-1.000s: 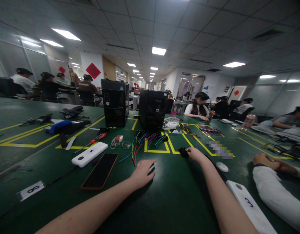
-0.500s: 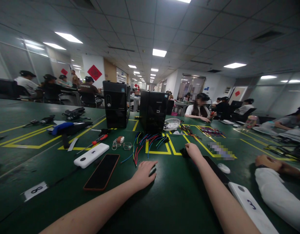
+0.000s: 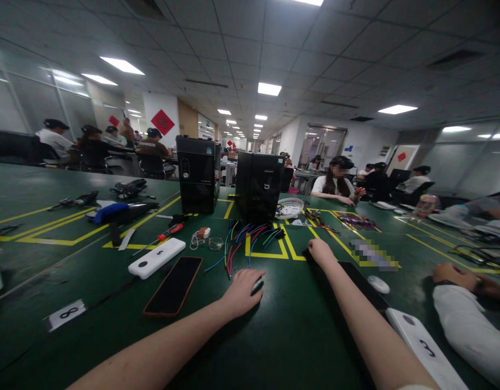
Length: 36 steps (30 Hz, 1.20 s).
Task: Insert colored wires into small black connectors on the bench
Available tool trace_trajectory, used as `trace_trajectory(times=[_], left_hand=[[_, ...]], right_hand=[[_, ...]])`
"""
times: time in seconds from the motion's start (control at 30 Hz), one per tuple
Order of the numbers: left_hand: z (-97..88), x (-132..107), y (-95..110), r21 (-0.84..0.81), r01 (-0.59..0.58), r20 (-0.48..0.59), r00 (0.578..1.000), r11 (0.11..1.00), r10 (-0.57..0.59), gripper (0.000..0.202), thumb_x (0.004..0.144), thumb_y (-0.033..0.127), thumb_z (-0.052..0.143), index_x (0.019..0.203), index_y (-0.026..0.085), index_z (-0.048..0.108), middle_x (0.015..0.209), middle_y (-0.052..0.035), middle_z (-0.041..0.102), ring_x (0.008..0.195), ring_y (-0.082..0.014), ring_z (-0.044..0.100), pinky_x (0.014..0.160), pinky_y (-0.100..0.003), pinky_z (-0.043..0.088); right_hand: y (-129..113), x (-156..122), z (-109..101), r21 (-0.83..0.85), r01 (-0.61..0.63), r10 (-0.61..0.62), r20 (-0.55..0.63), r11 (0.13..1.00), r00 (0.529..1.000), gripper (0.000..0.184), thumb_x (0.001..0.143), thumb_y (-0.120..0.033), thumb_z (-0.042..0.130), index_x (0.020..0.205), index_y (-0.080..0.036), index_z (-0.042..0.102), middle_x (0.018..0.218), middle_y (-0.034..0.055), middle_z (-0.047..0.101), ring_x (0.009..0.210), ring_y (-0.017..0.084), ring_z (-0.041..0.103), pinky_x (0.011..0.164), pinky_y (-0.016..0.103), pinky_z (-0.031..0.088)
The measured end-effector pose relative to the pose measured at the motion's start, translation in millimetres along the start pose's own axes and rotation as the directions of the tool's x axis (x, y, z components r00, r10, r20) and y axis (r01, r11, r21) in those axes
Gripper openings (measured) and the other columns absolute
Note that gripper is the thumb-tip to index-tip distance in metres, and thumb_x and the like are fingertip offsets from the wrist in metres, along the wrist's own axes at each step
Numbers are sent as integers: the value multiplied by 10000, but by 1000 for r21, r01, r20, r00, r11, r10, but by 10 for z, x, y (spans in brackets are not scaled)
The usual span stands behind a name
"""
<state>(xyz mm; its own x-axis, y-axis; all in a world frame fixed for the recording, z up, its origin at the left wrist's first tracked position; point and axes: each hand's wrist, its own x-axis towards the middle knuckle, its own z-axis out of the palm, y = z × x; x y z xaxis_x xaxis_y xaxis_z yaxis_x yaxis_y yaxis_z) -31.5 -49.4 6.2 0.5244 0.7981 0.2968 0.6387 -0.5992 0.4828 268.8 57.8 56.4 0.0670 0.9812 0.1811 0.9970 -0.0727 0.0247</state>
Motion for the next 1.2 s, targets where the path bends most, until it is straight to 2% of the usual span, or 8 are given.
trace_trajectory(times=[0.17,0.37,0.6,0.8,1.03,1.1,1.2], left_hand=[[14,-3,-16,-9,-13,-17,1000,1000,13,455,775,267,522,1222,236,442,1204,-39,529,1140,-218,436,1022,-403,259],[31,-1,-28,-5,-12,-21,1000,1000,11,450,773,264,528,1215,238,448,1190,-38,534,1133,-218,439,1020,-401,259],[12,2,-10,9,-10,-13,1000,1000,10,436,779,265,522,1209,241,453,1184,-42,535,1125,-220,443,1007,-398,271],[9,3,-1,16,-7,-6,1000,1000,7,432,779,269,517,1206,239,461,1185,-44,537,1129,-219,442,1004,-393,275],[-5,0,8,-4,-4,-5,1000,1000,4,439,779,260,508,1214,231,459,1198,-48,533,1140,-219,435,1018,-394,261],[-2,1,8,-18,7,-7,1000,1000,-7,481,775,260,509,1249,231,425,1216,-53,522,1152,-223,429,1024,-400,253],[19,7,2,-52,36,-35,999,998,-38,655,745,270,547,1343,221,286,1254,-71,487,1171,-237,412,1017,-404,264]], right_hand=[[4,11,55,-15,-21,21,4,1000,1000,260,798,-136,426,796,-112,685,865,130,630,796,174,584,673,231,375],[-1,-22,117,-10,-75,75,-31,997,997,272,823,-160,398,862,-114,662,933,130,611,826,173,575,685,239,380],[-26,4,91,-12,-89,89,5,996,996,257,823,-142,402,870,-102,652,939,130,596,847,182,576,697,247,393],[-162,-112,60,-25,-112,113,56,993,992,262,827,-92,394,892,-68,646,969,160,560,853,185,586,722,260,414],[-462,-350,-31,-3,-134,133,108,991,985,283,787,-31,402,942,-56,638,1031,187,543,834,186,603,689,256,439],[-651,-446,-71,17,-101,98,135,995,986,263,792,-65,431,947,-64,644,1026,189,563,838,185,605,699,250,438],[-1028,-666,-130,71,-7,-6,179,997,984,204,777,-151,509,888,-87,667,907,161,627,841,189,603,716,228,425]])
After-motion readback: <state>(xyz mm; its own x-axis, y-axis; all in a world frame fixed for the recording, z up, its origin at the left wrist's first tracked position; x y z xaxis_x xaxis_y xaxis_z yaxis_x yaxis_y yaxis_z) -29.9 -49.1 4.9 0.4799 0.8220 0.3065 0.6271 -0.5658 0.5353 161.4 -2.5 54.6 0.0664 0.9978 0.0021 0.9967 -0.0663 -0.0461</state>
